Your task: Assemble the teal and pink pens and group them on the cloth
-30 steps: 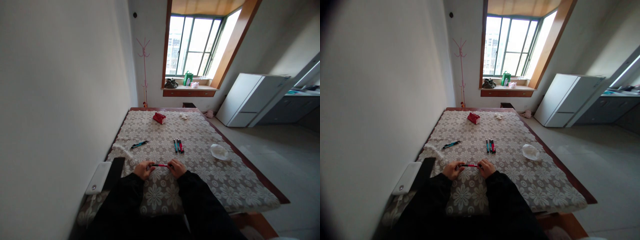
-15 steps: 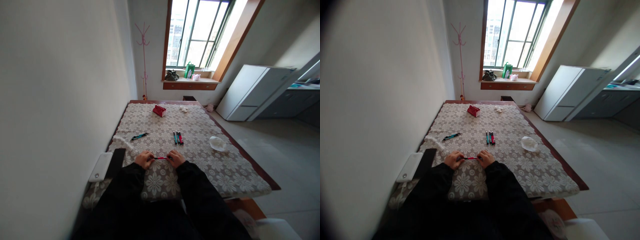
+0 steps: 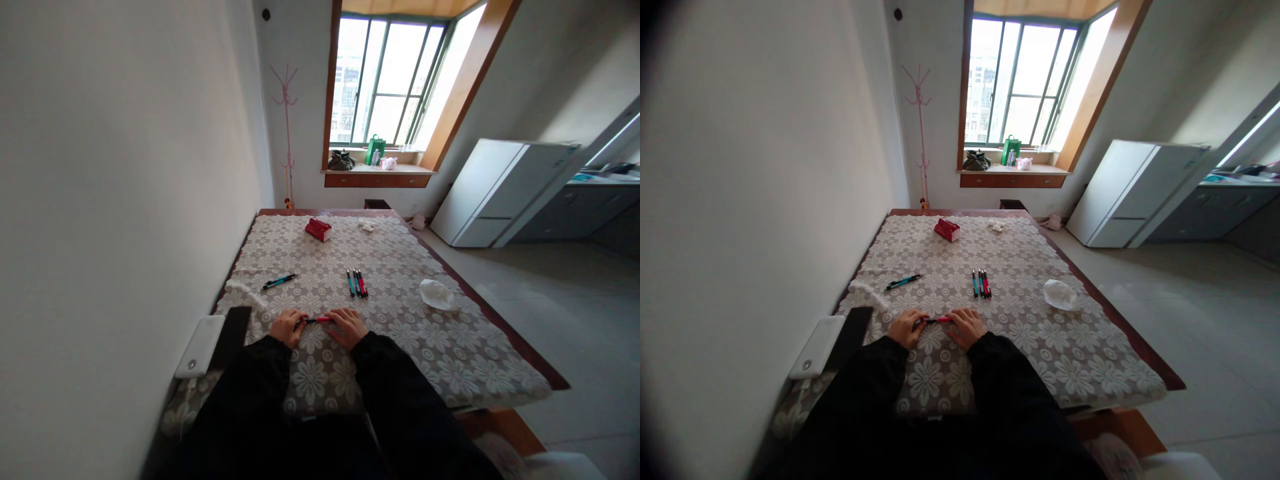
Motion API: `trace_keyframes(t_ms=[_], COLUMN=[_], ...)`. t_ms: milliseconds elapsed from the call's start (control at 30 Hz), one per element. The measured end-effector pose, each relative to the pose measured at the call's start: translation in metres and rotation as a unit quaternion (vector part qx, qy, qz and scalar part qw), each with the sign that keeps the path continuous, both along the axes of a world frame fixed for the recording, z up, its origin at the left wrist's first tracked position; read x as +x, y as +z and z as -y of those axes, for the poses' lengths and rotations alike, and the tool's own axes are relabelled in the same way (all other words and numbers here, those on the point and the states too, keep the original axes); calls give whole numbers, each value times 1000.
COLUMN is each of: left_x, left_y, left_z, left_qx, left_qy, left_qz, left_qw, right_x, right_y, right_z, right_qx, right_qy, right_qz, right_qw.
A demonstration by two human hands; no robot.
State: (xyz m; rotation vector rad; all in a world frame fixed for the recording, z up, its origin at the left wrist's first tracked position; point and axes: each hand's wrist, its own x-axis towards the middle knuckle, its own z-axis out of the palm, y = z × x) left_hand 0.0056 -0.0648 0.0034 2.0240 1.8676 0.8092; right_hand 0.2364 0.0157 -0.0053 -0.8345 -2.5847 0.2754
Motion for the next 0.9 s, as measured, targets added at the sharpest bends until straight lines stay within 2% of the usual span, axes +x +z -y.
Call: trace_keyframes(t_ms=[200, 433, 667, 900], left_x=[0, -1, -1, -1], left_y=[-1, -2, -2, 1], left_z=[0, 1, 1, 3], left_qx=[0, 11, 18, 6], left_qy=[3, 56, 32, 69], left_qz=[-2, -27, -19, -28], left_qw=[1000, 998, 999, 997], right_x=[-23, -21, -21, -20], right_y=[-7, -8, -11, -14], right_z=[8, 9, 8, 7], right_qx=[0, -11, -1, -8], right_qy=[-77, -156, -106, -137], right_qz=[3, -22, -39, -52], right_qw=[997, 987, 994, 989])
